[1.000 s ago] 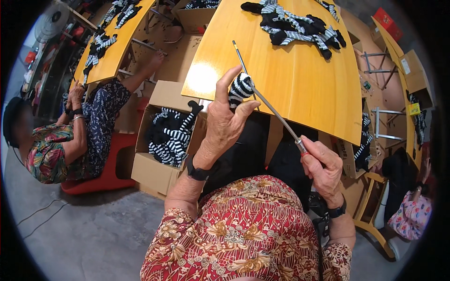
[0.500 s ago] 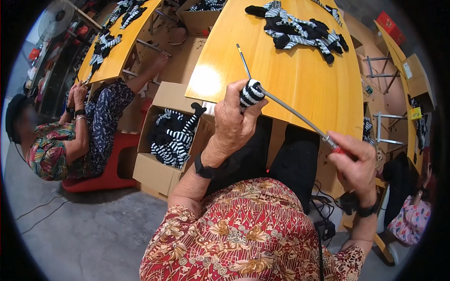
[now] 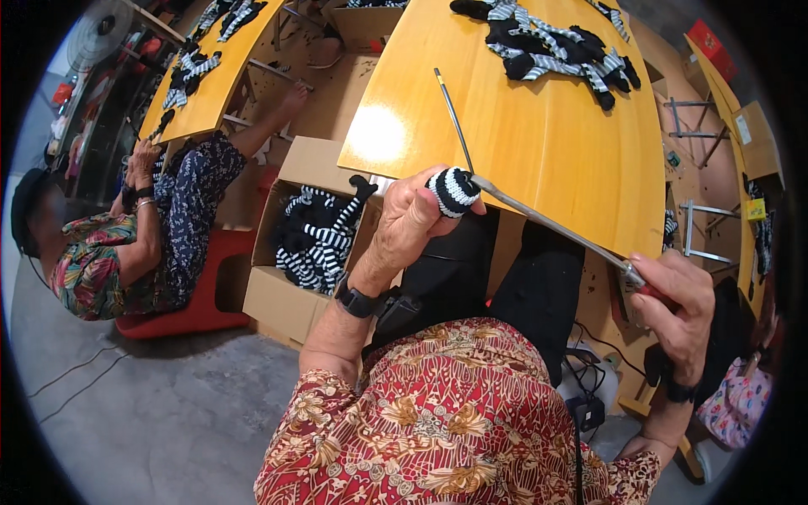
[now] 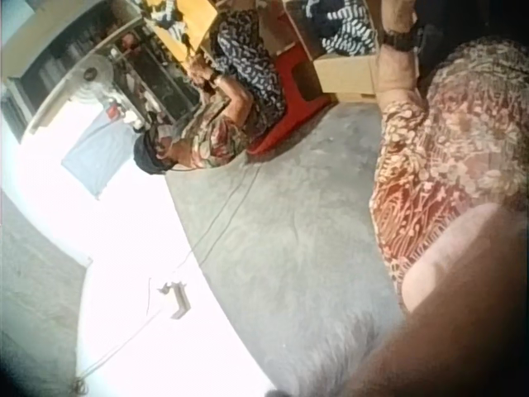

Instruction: The person uses a screwdriver to manipulate the fabric of black and white striped socks, repeatedly inserting the tool into the toe and heel areas to adjust the shape. The person handles the socks one at a time, turning them over and inspecting them before placing them on the table.

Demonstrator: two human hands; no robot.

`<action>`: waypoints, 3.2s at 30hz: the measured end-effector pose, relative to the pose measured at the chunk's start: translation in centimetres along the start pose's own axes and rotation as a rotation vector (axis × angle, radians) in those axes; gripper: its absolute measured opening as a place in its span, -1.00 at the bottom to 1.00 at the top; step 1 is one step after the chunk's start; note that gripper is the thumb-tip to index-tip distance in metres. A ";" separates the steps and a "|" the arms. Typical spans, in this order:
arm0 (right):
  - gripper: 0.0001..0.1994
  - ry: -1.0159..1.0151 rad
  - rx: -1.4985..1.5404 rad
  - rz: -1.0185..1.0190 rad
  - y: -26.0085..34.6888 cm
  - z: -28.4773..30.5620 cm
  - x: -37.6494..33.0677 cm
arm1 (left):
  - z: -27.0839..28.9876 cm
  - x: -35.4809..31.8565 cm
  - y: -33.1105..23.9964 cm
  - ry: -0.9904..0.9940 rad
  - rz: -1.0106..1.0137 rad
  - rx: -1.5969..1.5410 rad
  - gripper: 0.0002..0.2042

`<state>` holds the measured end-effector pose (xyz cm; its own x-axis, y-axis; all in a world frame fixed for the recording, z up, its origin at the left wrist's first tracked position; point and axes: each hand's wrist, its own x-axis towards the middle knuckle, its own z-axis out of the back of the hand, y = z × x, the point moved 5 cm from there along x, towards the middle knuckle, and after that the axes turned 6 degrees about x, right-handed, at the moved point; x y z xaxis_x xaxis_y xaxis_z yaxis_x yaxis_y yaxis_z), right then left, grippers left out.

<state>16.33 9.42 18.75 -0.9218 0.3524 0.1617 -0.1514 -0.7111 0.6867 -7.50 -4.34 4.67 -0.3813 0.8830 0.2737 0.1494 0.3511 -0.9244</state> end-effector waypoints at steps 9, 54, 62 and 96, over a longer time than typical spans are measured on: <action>-0.55 -0.010 -0.024 0.032 0.8 -0.5 -0.2 | -0.4 0.1 -0.8 -0.013 0.007 0.010 -0.31; -0.60 -0.110 0.174 -0.066 -1.1 -1.8 1.0 | -0.9 0.5 1.7 0.140 0.132 -0.201 -0.39; -0.60 -0.051 0.120 -0.119 0.3 -1.2 -0.8 | 0.2 0.8 1.6 0.006 0.022 -0.234 -0.49; -0.57 -0.172 -0.349 0.204 1.4 -1.5 -0.2 | -0.2 1.0 2.2 0.039 0.162 -0.388 -0.39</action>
<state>15.73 7.48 18.59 -0.8768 0.2590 0.4051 -0.1114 -0.9290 0.3529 -7.34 -2.59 2.92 -0.2913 0.9448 0.1500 0.5395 0.2917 -0.7899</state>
